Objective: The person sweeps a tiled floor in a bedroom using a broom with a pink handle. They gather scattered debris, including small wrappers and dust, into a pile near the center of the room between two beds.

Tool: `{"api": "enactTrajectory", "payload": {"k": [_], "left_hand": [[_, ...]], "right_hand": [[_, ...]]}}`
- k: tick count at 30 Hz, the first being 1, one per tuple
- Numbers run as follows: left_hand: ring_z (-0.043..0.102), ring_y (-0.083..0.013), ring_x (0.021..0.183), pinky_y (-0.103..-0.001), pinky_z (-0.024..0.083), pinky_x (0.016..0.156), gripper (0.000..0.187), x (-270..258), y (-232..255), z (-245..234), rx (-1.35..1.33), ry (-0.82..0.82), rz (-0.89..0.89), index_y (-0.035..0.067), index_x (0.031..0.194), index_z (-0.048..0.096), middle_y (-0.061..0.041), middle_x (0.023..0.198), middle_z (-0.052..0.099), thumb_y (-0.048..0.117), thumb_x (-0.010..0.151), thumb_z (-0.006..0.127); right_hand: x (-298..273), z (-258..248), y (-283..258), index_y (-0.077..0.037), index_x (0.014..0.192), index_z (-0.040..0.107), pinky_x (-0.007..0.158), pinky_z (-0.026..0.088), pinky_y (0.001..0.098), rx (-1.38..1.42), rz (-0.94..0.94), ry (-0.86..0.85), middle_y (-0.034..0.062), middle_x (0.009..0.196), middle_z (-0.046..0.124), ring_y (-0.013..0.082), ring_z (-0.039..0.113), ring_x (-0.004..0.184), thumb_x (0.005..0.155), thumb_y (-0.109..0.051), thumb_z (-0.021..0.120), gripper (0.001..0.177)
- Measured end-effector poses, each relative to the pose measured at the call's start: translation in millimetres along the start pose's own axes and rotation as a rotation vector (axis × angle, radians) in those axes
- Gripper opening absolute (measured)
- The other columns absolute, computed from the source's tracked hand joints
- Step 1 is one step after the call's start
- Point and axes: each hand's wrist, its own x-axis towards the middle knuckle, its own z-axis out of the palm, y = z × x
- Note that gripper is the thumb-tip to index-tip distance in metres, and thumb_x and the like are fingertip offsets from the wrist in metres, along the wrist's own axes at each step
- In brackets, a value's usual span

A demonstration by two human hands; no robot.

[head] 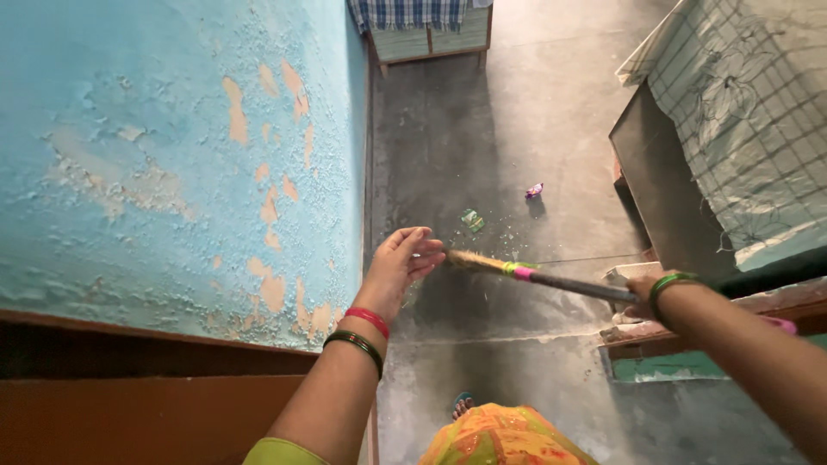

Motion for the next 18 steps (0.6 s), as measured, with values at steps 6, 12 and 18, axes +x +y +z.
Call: {"api": "enactTrajectory", "payload": {"k": [6,12,18], "left_hand": [[0.074,-0.0221,0.101,-0.035,0.056,0.089,0.031,7,7,-4,-0.002,-0.008,0.003,0.012,0.119,0.064,-0.010,0.110,0.075,0.034,0.099,0.057],[0.073,-0.0231,0.101,-0.036,0.056,0.089,0.030,5,15,-19,0.032,0.005,0.007,0.009,0.119,0.062,-0.011,0.111,0.074,0.033,0.102,0.058],[0.074,-0.0209,0.101,-0.034,0.055,0.088,0.032,5,15,-37,0.064,0.043,0.008,0.011,0.121,0.064,-0.010,0.112,0.075,0.034,0.101,0.055]], "right_hand": [[-24,-30,8,-0.031,0.121,0.074,0.102,0.059,0.0383,-0.072,-0.265,0.036,-0.0020,0.125,0.076,0.0209,0.072,0.117,0.080,-0.051,0.076,0.045],[-46,-26,-79,-0.034,0.143,0.054,0.105,0.053,0.0502,-0.196,-0.183,-0.122,0.0031,0.139,0.063,0.0256,0.064,0.125,0.096,-0.047,0.061,0.049],[14,-11,-72,-0.032,0.135,0.063,0.104,0.056,0.0424,-0.091,-0.108,-0.017,0.0036,0.133,0.068,0.0250,0.066,0.123,0.090,-0.050,0.069,0.049]]}}
